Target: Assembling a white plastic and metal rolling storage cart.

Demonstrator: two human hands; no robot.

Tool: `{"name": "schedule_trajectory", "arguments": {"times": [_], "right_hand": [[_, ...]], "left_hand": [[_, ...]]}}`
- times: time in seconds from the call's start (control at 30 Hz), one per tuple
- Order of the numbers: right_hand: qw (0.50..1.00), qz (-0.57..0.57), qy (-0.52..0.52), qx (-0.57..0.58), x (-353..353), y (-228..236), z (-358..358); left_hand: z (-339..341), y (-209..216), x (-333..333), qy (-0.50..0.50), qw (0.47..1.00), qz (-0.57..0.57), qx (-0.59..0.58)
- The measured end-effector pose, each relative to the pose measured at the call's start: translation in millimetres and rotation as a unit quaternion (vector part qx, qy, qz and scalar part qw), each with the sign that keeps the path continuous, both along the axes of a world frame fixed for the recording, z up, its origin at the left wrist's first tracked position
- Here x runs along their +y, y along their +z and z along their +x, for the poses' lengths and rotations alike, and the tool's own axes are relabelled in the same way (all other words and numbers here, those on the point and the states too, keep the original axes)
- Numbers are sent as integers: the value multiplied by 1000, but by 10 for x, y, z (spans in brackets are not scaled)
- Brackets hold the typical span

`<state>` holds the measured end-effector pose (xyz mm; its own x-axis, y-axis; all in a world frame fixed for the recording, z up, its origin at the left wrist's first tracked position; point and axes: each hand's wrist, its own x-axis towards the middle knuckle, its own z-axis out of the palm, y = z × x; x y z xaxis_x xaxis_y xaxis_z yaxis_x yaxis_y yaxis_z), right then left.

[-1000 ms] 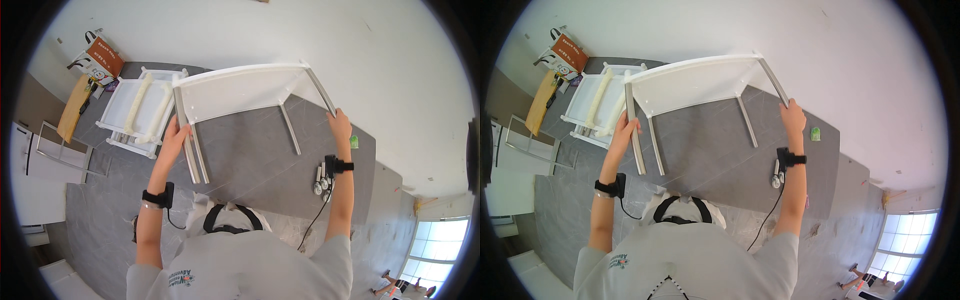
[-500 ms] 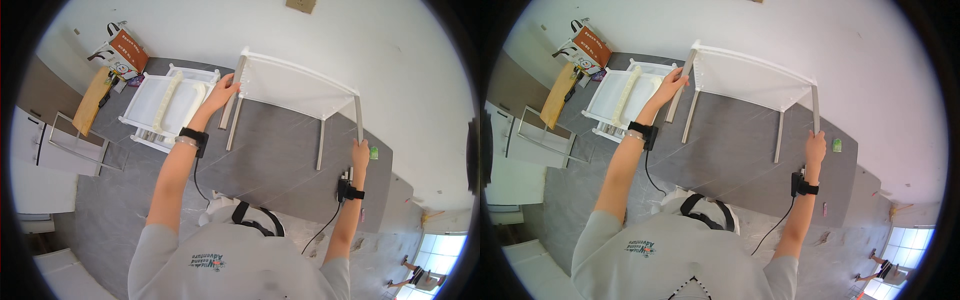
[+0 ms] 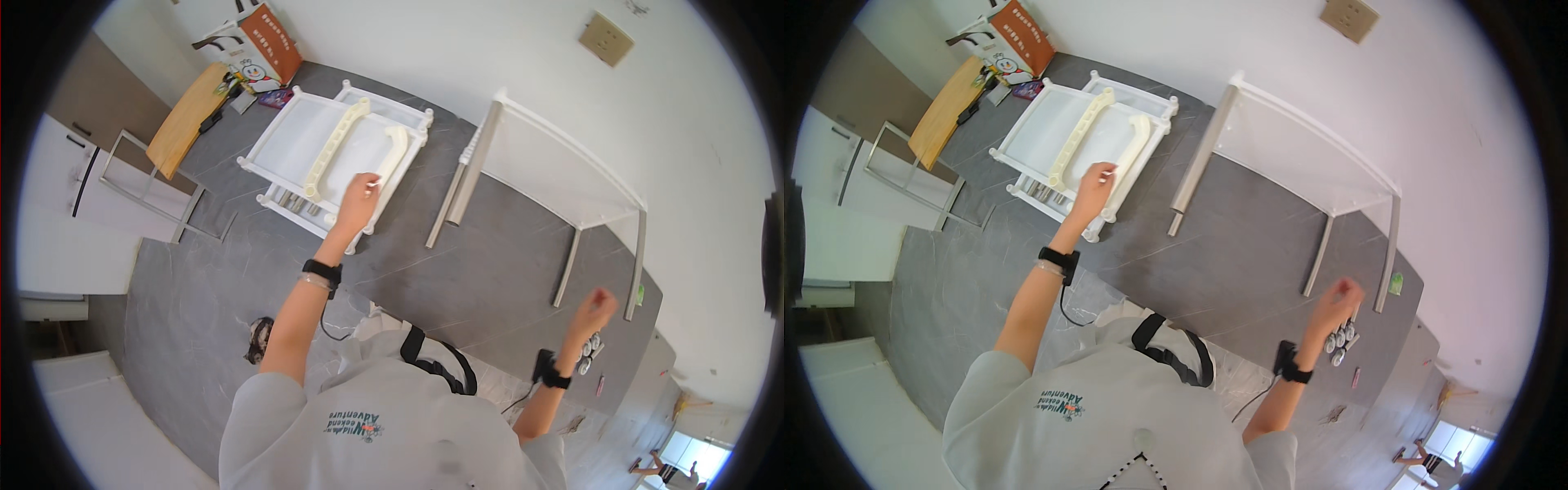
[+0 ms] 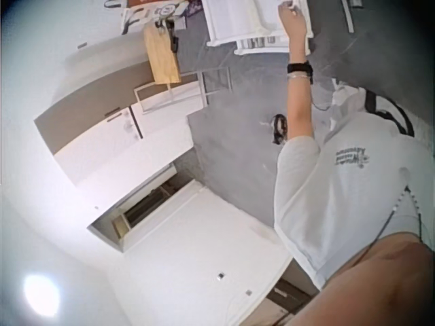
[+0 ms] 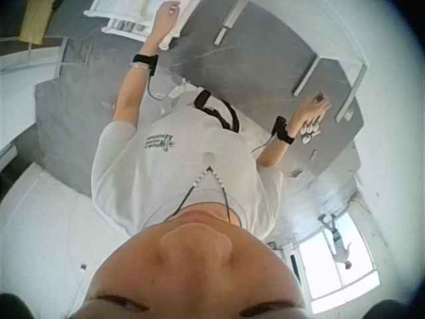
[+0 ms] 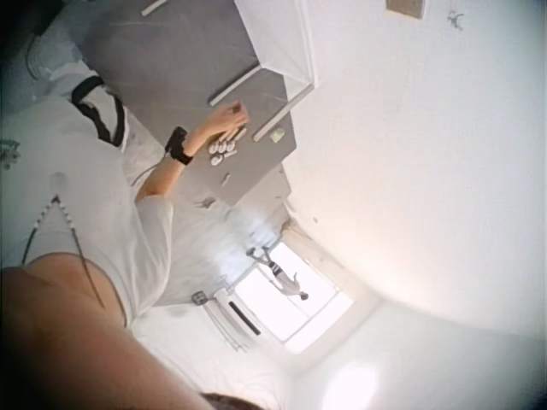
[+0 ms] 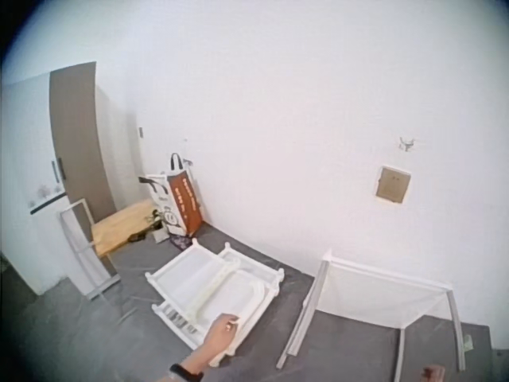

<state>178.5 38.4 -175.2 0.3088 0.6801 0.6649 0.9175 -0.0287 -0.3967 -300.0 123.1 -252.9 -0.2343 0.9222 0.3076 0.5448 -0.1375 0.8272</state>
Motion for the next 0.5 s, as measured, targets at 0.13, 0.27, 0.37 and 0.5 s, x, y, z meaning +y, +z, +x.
{"name": "schedule_trajectory", "arguments": {"times": [0.13, 0.27, 0.37, 0.5], "right_hand": [[977, -104, 154, 104, -50, -623, -852], [893, -260, 340, 142, 66, -701, -1818], [816, -351, 442, 122, 301, -642, -2507], [796, -367, 467, 115, 753, -947, -3193]], "left_hand": [[-541, -28, -290, 141, 978, 17, 153], [-959, -235, -306, 185, 963, -46, 188], [-1216, -519, -224, 184, 968, -80, 152], [-1215, -576, -78, 117, 977, -170, 62]]}}
